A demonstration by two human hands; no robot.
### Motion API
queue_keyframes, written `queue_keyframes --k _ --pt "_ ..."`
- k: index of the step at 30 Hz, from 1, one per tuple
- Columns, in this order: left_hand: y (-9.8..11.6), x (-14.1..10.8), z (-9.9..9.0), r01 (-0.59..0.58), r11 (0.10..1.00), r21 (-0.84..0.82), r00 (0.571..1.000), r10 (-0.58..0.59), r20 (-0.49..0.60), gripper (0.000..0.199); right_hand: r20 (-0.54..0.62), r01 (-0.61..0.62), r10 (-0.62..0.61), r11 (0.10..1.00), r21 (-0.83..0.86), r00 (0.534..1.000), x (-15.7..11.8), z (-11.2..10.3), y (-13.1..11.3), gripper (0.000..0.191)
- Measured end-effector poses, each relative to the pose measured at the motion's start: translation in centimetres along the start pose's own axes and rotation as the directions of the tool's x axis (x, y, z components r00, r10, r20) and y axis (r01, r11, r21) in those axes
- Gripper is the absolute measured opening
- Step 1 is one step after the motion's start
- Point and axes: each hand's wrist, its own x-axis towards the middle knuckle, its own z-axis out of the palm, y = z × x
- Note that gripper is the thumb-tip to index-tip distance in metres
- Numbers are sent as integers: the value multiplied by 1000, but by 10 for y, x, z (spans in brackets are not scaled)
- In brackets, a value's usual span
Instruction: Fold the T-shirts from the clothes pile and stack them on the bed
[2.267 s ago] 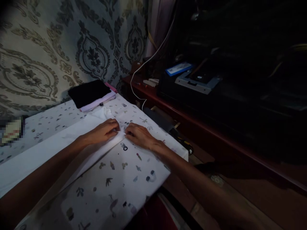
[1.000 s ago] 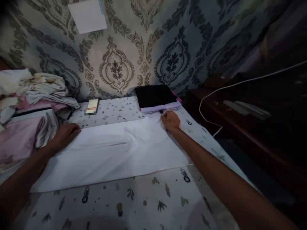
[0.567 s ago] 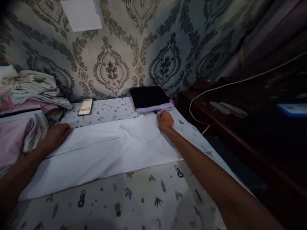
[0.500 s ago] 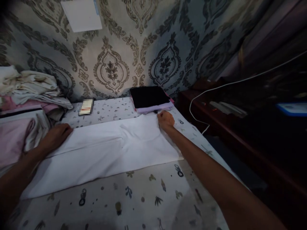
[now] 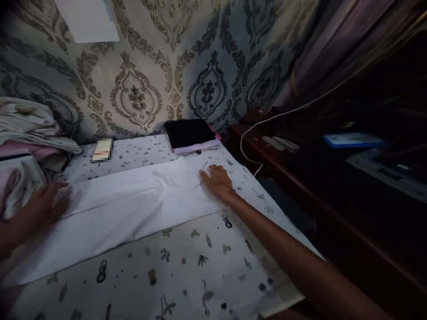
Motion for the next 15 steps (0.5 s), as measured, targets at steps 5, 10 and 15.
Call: queue_keyframes --k 5,10,15 --pt "11 -70 -28 365 925 -103 929 -368 -19 45 43 -131 128 990 60 991 -3 -9 7 45" --pt "27 -107 -45 593 805 -11 798 -585 147 50 163 -366 344 920 139 925 -10 -23 -11 45" --pt "49 -88 -42 644 750 151 726 -661 190 52 281 -413 392 911 13 876 -11 -27 -27 39"
